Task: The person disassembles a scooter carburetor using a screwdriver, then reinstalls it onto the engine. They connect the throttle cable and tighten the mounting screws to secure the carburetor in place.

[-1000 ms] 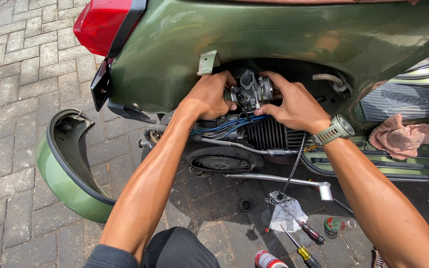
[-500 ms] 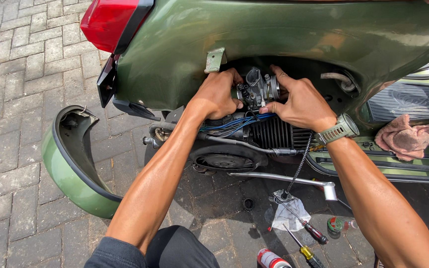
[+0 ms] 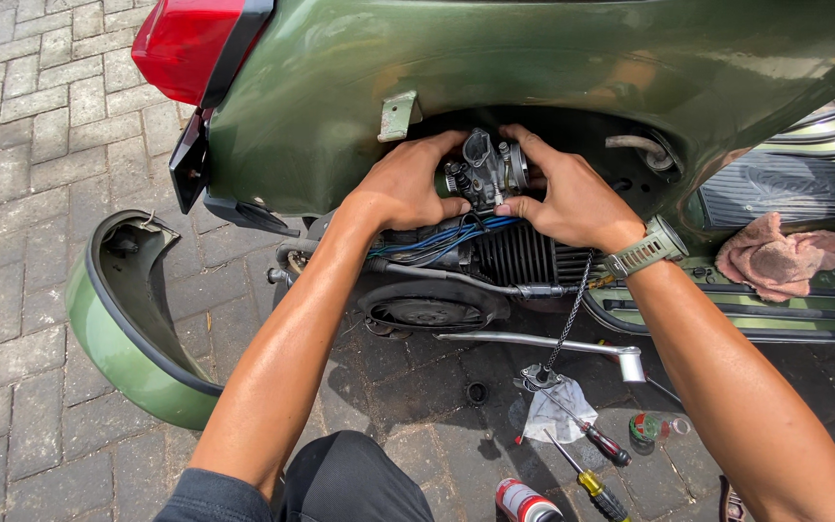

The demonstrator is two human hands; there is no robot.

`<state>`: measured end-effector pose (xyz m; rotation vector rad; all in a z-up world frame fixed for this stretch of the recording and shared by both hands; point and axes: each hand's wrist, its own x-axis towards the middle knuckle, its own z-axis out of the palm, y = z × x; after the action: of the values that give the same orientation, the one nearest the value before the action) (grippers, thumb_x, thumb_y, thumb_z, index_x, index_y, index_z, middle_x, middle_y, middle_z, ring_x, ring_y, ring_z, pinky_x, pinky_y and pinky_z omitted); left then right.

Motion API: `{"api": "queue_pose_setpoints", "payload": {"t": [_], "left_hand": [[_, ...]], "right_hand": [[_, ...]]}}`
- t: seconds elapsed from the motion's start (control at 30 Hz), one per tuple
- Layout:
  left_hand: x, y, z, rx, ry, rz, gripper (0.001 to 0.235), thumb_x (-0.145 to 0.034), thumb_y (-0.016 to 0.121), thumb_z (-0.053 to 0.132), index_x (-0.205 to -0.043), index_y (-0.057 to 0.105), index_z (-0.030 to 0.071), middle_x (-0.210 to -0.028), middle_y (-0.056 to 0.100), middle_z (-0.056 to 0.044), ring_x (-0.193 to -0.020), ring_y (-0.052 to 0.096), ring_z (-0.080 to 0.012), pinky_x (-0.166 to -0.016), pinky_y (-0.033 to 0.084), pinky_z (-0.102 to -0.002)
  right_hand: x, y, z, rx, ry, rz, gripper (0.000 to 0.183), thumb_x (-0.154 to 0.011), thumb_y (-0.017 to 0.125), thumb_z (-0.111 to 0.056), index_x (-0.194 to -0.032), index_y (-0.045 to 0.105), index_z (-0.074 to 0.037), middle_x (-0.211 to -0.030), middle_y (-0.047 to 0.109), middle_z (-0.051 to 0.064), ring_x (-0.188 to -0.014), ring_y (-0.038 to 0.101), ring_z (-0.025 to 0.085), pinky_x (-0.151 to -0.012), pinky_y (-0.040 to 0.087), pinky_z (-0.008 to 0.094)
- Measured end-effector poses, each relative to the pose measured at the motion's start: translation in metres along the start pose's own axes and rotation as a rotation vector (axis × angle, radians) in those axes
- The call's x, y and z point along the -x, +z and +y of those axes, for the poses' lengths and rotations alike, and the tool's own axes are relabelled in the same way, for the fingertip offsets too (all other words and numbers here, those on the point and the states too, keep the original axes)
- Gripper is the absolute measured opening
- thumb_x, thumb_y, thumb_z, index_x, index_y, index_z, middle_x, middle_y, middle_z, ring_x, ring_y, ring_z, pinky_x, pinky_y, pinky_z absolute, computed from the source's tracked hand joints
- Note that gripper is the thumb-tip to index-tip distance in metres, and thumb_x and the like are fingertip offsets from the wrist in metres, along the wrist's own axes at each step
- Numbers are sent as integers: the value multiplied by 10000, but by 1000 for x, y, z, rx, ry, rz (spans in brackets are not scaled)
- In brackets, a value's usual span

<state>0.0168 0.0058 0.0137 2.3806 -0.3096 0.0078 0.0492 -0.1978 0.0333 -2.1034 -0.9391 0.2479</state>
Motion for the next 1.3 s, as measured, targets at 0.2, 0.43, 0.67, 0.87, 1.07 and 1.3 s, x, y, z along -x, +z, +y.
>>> {"api": "queue_pose_setpoints", "payload": {"t": [0.2, 0.43, 0.67, 0.87, 1.07, 1.3], "left_hand": [[4, 5, -8, 190, 184, 112, 580, -780, 714, 213, -1293, 485, 71, -1173, 625, -188, -1139, 546, -420, -967, 405, -557], [3, 8, -11, 184, 206, 157, 490, -823, 708, 244, -1245, 515, 86, -1112, 648, -164, -1099, 576, -393, -938, 422, -546], [2, 10, -14, 188, 226, 186, 488, -799, 735, 249, -1224, 531, 124, -1089, 657, -129, -1077, 600, -354, -931, 441, -510], [6, 10, -13, 212, 215, 169, 501, -828, 697, 237, -1279, 501, 141, -1131, 649, -131, -1108, 586, -359, -953, 428, -517], [7, 9, -14, 269, 193, 168, 467, -868, 645, 269, -1294, 503, 140, -1151, 649, -126, -1131, 583, -336, -976, 419, -498], [12, 1, -9, 313, 67, 151, 400, -940, 392, 346, -1219, 575, 125, -1102, 642, -183, -1112, 565, -396, -974, 404, -491]], "right_hand": [[-3, -3, 6, -42, 15, -11, 737, -758, 730, -40, -1394, 362, 16, -1207, 540, 302, -1094, 557, 436, -908, 482, 488], [0, 3, 11, -18, 12, 6, 679, -745, 732, -14, -1341, 410, 34, -1109, 578, 305, -1032, 593, 438, -872, 505, 472], [0, 2, 10, -4, 10, 13, 666, -746, 735, -19, -1330, 416, 27, -1095, 578, 309, -1034, 591, 439, -872, 501, 476], [2, 0, 0, -15, 21, -21, 671, -779, 693, -15, -1362, 363, 35, -1150, 539, 344, -1080, 551, 480, -898, 475, 519], [3, -6, 4, -58, 55, -70, 718, -802, 639, -11, -1415, 273, 52, -1237, 484, 354, -1135, 511, 487, -931, 442, 528], [10, -10, -12, -97, 18, -57, 702, -816, 604, -15, -1437, 278, 20, -1272, 460, 334, -1131, 513, 476, -931, 438, 522]]}}
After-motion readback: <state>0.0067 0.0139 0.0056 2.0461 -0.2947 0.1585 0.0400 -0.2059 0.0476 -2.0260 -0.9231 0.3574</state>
